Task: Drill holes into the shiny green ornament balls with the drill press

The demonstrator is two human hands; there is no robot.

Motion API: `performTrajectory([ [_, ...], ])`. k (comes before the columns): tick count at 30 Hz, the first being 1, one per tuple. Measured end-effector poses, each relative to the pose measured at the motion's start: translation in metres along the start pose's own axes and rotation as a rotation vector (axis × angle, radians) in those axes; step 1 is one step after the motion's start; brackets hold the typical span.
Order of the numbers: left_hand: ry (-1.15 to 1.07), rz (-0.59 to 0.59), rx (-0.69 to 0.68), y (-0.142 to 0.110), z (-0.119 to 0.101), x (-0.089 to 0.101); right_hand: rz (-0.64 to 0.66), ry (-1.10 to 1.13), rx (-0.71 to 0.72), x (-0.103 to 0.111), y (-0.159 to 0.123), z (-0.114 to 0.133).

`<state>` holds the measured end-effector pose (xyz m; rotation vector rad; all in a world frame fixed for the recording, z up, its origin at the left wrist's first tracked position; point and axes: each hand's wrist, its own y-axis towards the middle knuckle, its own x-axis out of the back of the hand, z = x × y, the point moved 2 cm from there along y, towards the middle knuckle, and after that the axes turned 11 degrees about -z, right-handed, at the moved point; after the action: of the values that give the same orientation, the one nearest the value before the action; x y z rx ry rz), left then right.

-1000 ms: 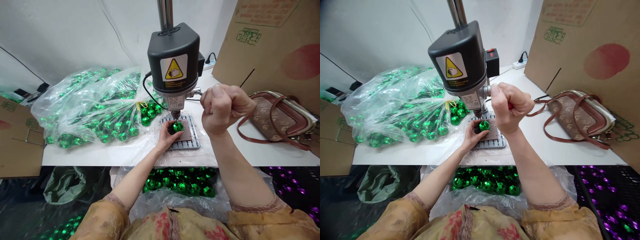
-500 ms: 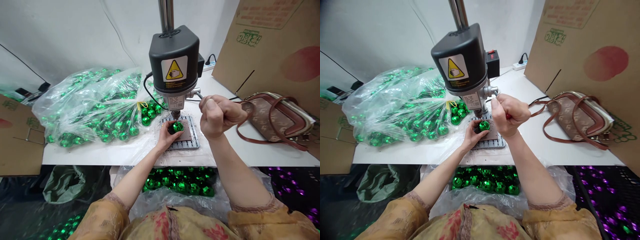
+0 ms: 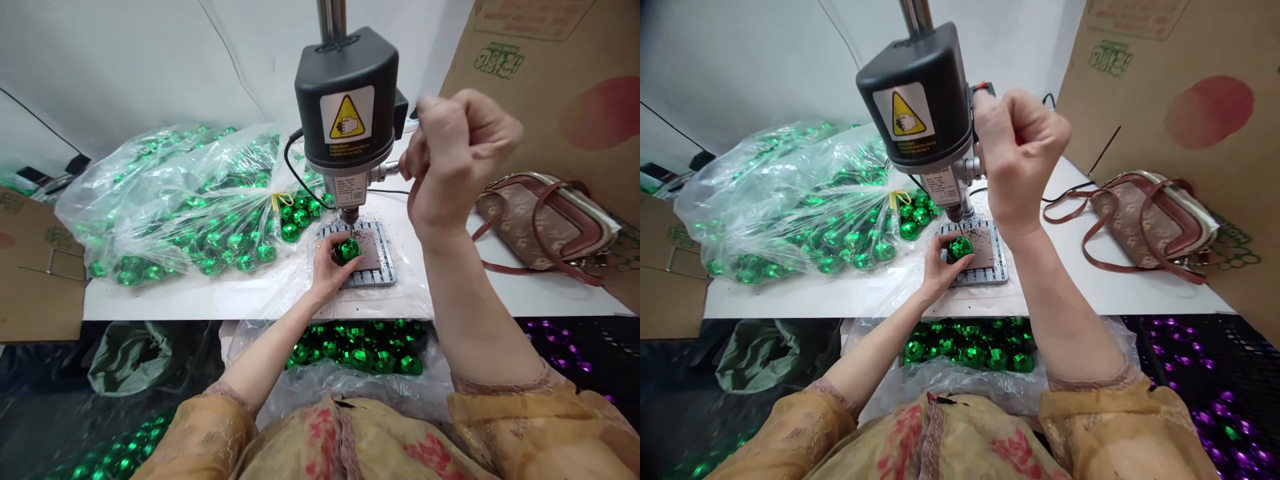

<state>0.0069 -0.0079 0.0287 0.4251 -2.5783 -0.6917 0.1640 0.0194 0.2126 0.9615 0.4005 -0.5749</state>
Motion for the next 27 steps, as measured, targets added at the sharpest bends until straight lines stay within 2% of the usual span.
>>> performTrajectory([
  [2, 0.073, -0.003, -0.085, -0.012, -0.012, 0.016, -0.018, 0.048, -0.005, -0.004, 0.005, 0.001],
  [4, 0.118, 0.063, -0.184, -0.03, -0.023, 0.036, -0.033, 0.078, 0.011, -0.004, 0.006, 0.0],
  [7, 0.148, 0.326, -0.349, -0.074, -0.034, 0.069, -0.029, 0.076, 0.031, -0.004, 0.004, -0.001],
  [11, 0.415, 0.744, -0.54, -0.142, -0.024, 0.097, -0.039, 0.074, 0.031, -0.004, 0.004, 0.001],
  [13, 0.484, 0.835, -0.587, -0.159, -0.017, 0.103, -0.053, 0.068, 0.02, -0.005, 0.004, 0.002],
  [14, 0.468, 0.819, -0.6, -0.159, -0.015, 0.104, -0.054, 0.061, 0.014, -0.005, 0.004, 0.003],
  [15, 0.426, 0.755, -0.613, -0.152, -0.015, 0.105, -0.054, 0.056, 0.011, -0.005, 0.003, 0.003],
  [17, 0.323, 0.531, -0.631, -0.122, -0.015, 0.105, -0.052, 0.061, 0.009, -0.005, 0.003, 0.003],
  [19, 0.291, 0.276, -0.603, -0.073, -0.012, 0.103, -0.053, 0.064, 0.012, -0.005, 0.002, 0.003],
  [21, 0.411, 0.082, -0.492, -0.017, -0.002, 0.099, -0.057, 0.06, 0.02, -0.004, 0.002, 0.003],
  [22, 0.508, 0.028, -0.418, 0.01, 0.006, 0.096, -0.058, 0.053, 0.024, -0.004, 0.002, 0.003],
  [24, 0.707, 0.061, -0.266, 0.055, 0.024, 0.089, -0.051, 0.041, 0.023, -0.003, 0.002, 0.003],
  [27, 0.918, 0.268, -0.107, 0.089, 0.047, 0.079, -0.043, 0.021, 0.0, -0.002, 0.001, 0.003],
])
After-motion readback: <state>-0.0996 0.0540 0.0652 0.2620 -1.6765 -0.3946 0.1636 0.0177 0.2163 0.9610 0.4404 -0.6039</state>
